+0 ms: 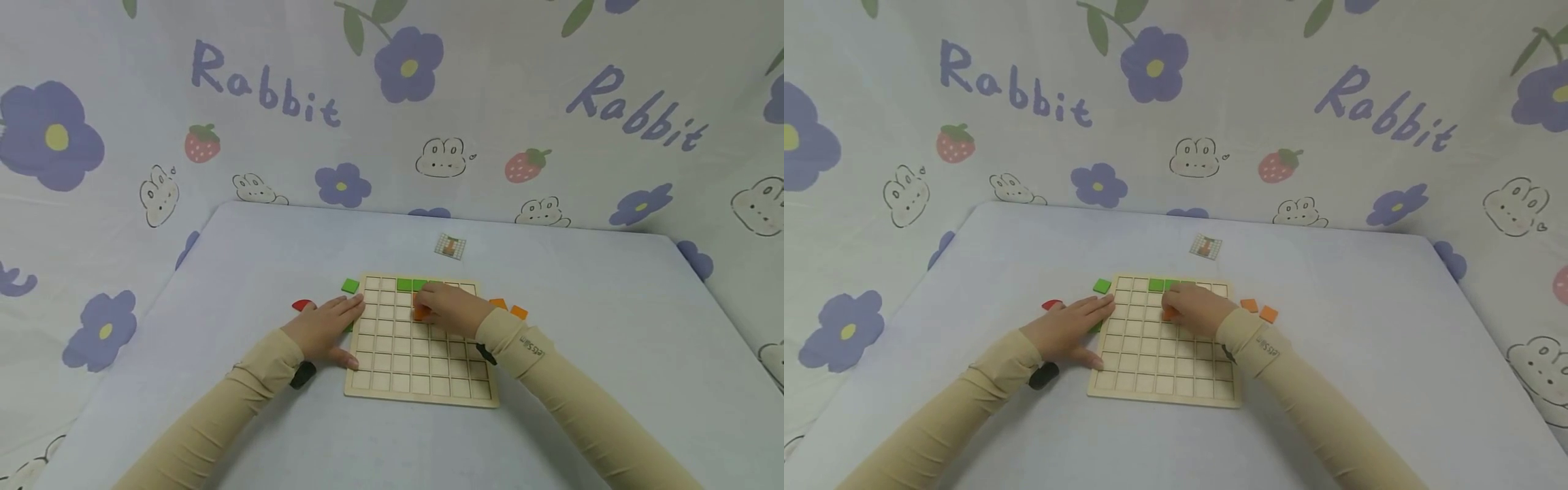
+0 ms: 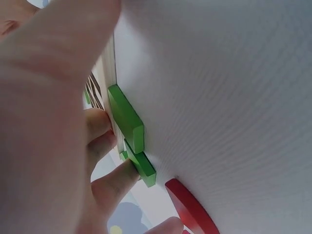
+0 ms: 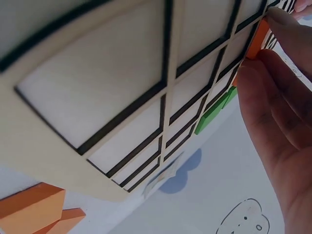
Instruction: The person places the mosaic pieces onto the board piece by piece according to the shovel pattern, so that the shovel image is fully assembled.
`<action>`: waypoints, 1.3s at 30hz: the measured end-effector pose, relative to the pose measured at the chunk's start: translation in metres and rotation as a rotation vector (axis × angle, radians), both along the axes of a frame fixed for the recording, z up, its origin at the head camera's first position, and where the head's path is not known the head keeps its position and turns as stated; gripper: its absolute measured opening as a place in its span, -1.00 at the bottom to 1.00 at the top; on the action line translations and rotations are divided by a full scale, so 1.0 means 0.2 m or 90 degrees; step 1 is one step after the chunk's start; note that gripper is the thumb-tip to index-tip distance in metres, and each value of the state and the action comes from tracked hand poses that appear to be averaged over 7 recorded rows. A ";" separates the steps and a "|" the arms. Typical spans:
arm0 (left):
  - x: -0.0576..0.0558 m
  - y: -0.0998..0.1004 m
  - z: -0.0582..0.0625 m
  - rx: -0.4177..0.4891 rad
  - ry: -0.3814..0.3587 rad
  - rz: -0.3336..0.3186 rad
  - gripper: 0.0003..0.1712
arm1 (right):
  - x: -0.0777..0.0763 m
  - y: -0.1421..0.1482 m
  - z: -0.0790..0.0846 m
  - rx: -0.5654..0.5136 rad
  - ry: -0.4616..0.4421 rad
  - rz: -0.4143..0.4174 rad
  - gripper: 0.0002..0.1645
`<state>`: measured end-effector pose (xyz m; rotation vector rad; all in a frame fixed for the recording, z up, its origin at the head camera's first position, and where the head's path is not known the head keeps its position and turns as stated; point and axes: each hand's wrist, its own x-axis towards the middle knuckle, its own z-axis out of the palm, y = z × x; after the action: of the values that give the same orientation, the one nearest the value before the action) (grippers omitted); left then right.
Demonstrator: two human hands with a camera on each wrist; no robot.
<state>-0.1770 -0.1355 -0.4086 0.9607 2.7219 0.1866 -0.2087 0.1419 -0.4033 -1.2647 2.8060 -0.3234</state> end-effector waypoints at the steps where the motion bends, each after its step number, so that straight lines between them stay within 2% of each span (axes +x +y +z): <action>1: 0.00 0.00 0.00 -0.001 0.001 0.000 0.18 | 0.00 0.00 0.00 -0.002 0.002 0.002 -0.78; 10: 0.00 0.01 -0.03 -0.002 0.006 -0.006 0.18 | 0.01 0.01 -0.02 -0.016 0.014 0.023 -0.86; 18: -0.01 0.02 -0.03 -0.003 0.005 -0.006 0.19 | 0.02 0.02 -0.02 -0.006 0.007 0.009 -0.85; 27: -0.01 0.01 -0.04 -0.006 0.011 -0.003 0.20 | 0.04 0.03 -0.03 -0.008 0.079 0.002 -0.83; 32: -0.01 0.00 -0.05 -0.013 0.015 -0.006 0.21 | 0.06 0.10 -0.01 -0.013 0.087 -0.039 -0.82; 39: -0.01 -0.01 -0.06 -0.007 0.016 -0.007 0.21 | 0.09 0.30 0.08 -0.005 0.066 -0.108 -0.77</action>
<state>-0.1781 -0.1366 -0.4205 0.9815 2.7371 0.1578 -0.1903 0.2025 -0.3881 -1.0771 3.0098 -0.2843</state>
